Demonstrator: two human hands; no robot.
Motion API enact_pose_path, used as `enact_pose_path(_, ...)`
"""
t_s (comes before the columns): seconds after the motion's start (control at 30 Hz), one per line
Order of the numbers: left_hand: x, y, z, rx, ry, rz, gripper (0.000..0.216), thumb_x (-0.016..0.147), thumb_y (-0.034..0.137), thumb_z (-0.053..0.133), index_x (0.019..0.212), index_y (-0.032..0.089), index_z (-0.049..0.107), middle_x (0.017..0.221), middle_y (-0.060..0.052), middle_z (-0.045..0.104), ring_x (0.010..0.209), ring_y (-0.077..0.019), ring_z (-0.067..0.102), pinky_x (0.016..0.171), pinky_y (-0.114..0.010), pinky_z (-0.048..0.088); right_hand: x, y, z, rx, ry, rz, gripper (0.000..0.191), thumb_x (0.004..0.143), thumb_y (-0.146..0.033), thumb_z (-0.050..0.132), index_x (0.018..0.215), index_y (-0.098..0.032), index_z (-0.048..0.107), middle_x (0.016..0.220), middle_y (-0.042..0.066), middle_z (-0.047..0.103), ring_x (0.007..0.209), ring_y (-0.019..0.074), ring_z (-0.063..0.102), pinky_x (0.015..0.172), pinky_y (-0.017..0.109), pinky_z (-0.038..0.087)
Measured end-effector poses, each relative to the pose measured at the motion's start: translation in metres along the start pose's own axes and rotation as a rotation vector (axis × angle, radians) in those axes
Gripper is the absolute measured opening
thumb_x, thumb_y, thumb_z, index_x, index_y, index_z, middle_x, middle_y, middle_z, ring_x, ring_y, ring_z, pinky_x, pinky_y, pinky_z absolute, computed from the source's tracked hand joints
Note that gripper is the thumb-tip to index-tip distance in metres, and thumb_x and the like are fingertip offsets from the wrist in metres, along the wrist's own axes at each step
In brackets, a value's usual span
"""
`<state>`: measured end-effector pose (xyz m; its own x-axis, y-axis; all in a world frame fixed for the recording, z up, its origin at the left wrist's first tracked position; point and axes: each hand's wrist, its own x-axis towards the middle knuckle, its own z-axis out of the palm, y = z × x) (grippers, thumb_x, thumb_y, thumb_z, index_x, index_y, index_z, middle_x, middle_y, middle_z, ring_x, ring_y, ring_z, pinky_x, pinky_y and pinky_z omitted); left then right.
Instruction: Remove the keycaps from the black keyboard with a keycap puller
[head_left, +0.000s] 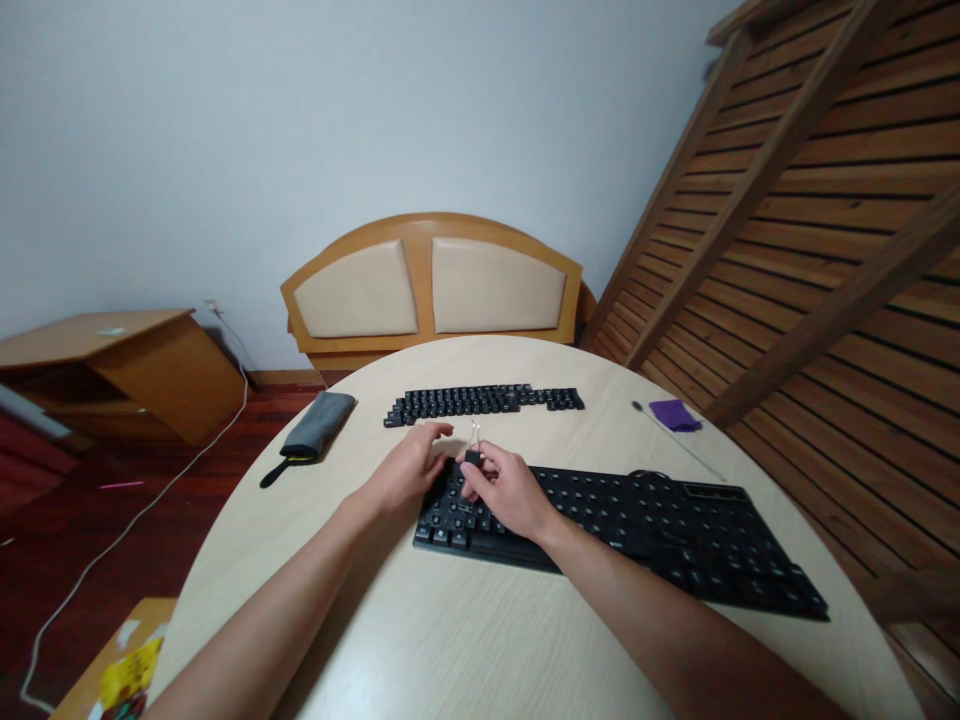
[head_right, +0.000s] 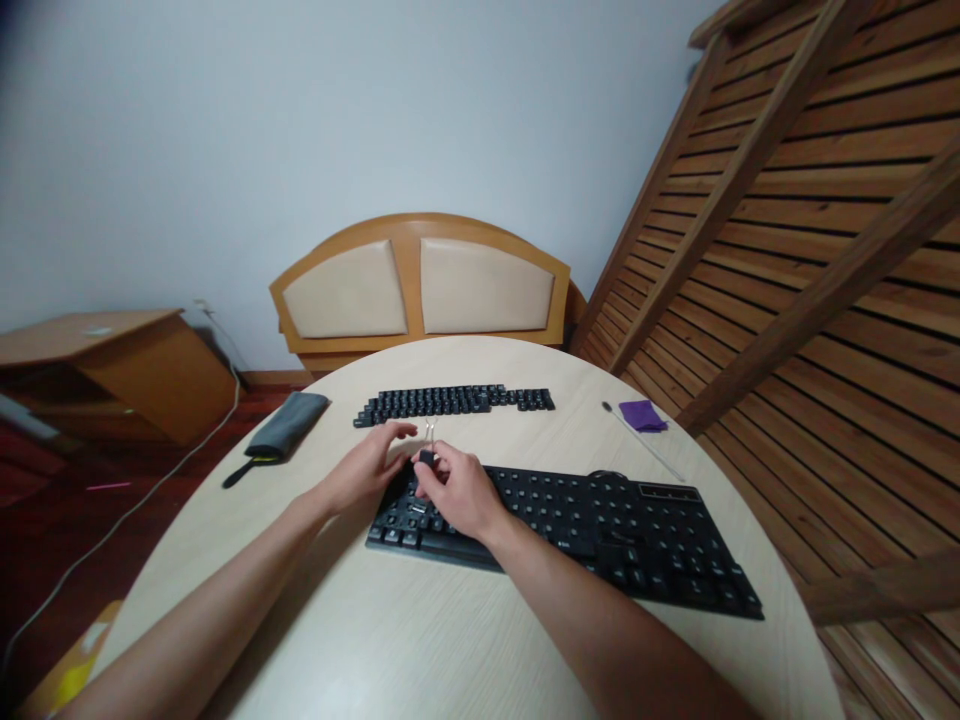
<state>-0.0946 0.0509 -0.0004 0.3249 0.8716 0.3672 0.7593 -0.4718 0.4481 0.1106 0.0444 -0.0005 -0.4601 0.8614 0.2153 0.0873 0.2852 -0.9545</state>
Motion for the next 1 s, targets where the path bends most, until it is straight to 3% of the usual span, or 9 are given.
enact_pose_path(0.1, -0.017, 0.022, 0.007, -0.013, -0.096, -0.009, 0.040, 0.088, 0.016, 0.054, 0.128, 0.015, 0.051, 0.125, -0.016, 0.062, 0.117, -0.0291, 0.058, 0.101, -0.048, 0.049, -0.001, 0.001, 0.000, -0.020, 0.008, -0.012, 0.022, 0.094, -0.039, 0.053, 0.092, -0.018, 0.061, 0.064, 0.001, 0.067, 0.059, 0.0145, 0.066, 0.060, 0.024, 0.053)
enact_pose_path(0.2, -0.031, 0.032, 0.012, -0.041, -0.082, -0.018, 0.041, 0.092, 0.016, 0.049, 0.133, 0.017, 0.049, 0.131, -0.016, 0.059, 0.125, -0.0285, 0.052, 0.107, -0.050, 0.044, -0.002, 0.001, 0.000, -0.061, -0.005, -0.014, 0.023, 0.095, -0.039, 0.052, 0.089, -0.019, 0.061, 0.063, 0.001, 0.068, 0.056, 0.0141, 0.065, 0.057, 0.024, 0.052)
enact_pose_path(0.33, -0.038, 0.030, 0.015, -0.075, -0.068, -0.012, 0.041, 0.097, 0.023, 0.045, 0.138, 0.019, 0.046, 0.141, -0.015, 0.052, 0.134, -0.0276, 0.045, 0.115, -0.052, 0.037, -0.006, -0.009, -0.001, -0.216, -0.004, -0.081, 0.020, 0.096, -0.035, 0.050, 0.086, -0.021, 0.059, 0.066, 0.000, 0.069, 0.059, 0.0142, 0.066, 0.061, 0.024, 0.051)
enact_pose_path(0.53, -0.039, 0.018, 0.011, -0.038, -0.047, -0.005, 0.044, 0.097, 0.029, 0.048, 0.140, 0.019, 0.044, 0.138, -0.016, 0.055, 0.129, -0.0300, 0.050, 0.111, -0.055, 0.040, -0.009, -0.030, -0.005, -0.430, -0.065, -0.118, 0.018, 0.097, -0.032, 0.050, 0.083, -0.022, 0.057, 0.067, -0.001, 0.070, 0.059, 0.0145, 0.065, 0.058, 0.024, 0.045)
enact_pose_path(0.73, -0.043, 0.004, 0.007, -0.068, 0.018, -0.094, 0.045, 0.095, 0.029, 0.054, 0.137, 0.019, 0.045, 0.135, -0.015, 0.057, 0.126, -0.0282, 0.054, 0.109, -0.051, 0.042, -0.004, -0.015, -0.005, -0.262, -0.075, -0.070, 0.022, 0.099, -0.037, 0.047, 0.093, -0.020, 0.059, 0.073, 0.001, 0.072, 0.064, 0.0136, 0.066, 0.062, 0.024, 0.048)
enact_pose_path(1.0, -0.041, 0.014, 0.005, -0.153, 0.052, -0.140, 0.031, 0.092, 0.023, 0.053, 0.122, 0.022, 0.056, 0.126, -0.010, 0.065, 0.124, -0.0260, 0.057, 0.108, -0.047, 0.044, -0.004, -0.008, -0.005, -0.114, -0.087, -0.085, 0.022, 0.098, -0.038, 0.049, 0.101, -0.019, 0.061, 0.077, 0.002, 0.073, 0.073, 0.0150, 0.070, 0.071, 0.025, 0.052)
